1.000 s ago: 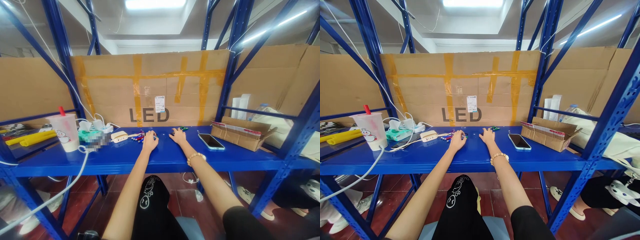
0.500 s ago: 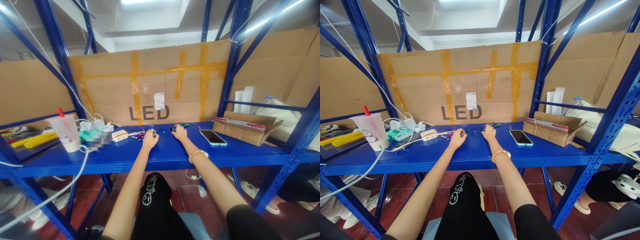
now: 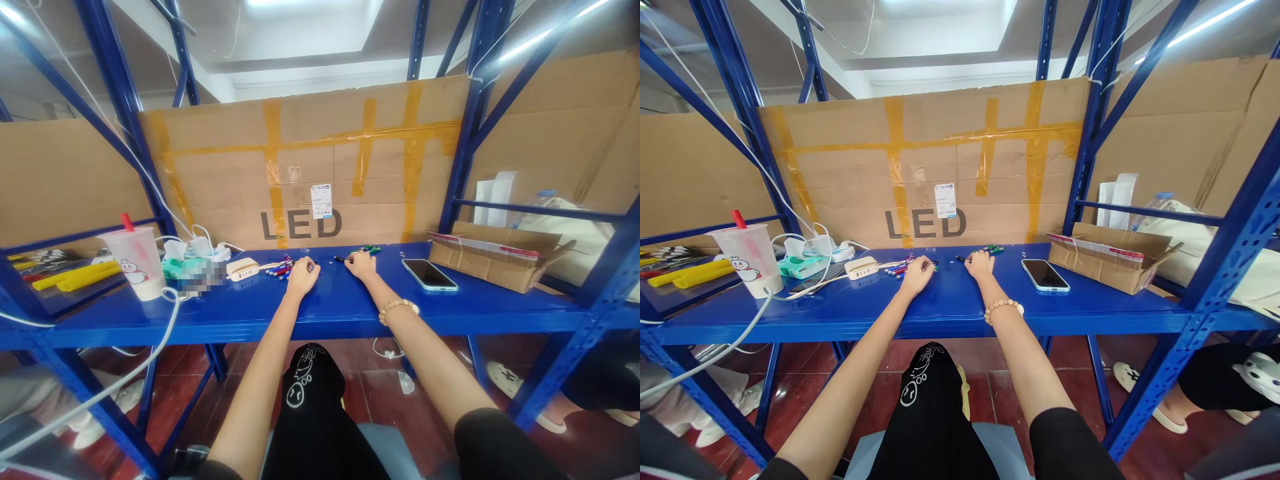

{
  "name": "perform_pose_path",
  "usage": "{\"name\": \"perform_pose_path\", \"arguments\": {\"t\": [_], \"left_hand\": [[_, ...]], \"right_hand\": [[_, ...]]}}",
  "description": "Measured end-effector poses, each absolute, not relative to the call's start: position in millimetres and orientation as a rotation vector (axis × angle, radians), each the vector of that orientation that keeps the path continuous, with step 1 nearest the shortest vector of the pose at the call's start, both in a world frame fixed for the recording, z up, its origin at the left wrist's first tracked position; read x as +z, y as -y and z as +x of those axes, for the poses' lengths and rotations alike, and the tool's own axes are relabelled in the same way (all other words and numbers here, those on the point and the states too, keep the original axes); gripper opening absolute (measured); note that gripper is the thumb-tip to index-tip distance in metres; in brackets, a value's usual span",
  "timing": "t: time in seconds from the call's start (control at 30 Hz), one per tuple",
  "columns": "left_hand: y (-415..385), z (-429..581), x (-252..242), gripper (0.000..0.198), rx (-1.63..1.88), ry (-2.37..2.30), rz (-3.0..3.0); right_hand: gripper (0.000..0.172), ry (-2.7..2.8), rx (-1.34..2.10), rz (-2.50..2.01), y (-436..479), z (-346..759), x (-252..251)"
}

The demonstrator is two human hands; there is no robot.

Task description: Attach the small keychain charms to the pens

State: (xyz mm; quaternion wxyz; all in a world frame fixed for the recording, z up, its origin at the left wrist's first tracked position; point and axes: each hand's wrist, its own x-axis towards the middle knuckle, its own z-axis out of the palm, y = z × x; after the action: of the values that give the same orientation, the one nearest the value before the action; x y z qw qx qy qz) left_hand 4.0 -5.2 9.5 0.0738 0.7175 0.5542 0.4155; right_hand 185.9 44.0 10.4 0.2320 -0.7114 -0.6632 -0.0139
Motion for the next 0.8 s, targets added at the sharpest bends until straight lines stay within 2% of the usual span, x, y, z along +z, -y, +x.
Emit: {"name": "perform_pose_path", "arguments": {"t": [0.17,0.4,0.8], "left_hand": [[5,3,9,0.014,1.259,-1.671,2.131],[2,2,6,0.046,1.328,-1.666,2.014],[-8,-3,1,0.031,1.544,-1.515,1.866]], "right_hand": [[0.02,1.804,-0.011,-1.863,-43,186,13],[0.022,1.883,-0.031,-1.295,-31,155,20],[0.033,2.252,-0.279,-1.106,-20,135,16]]}}
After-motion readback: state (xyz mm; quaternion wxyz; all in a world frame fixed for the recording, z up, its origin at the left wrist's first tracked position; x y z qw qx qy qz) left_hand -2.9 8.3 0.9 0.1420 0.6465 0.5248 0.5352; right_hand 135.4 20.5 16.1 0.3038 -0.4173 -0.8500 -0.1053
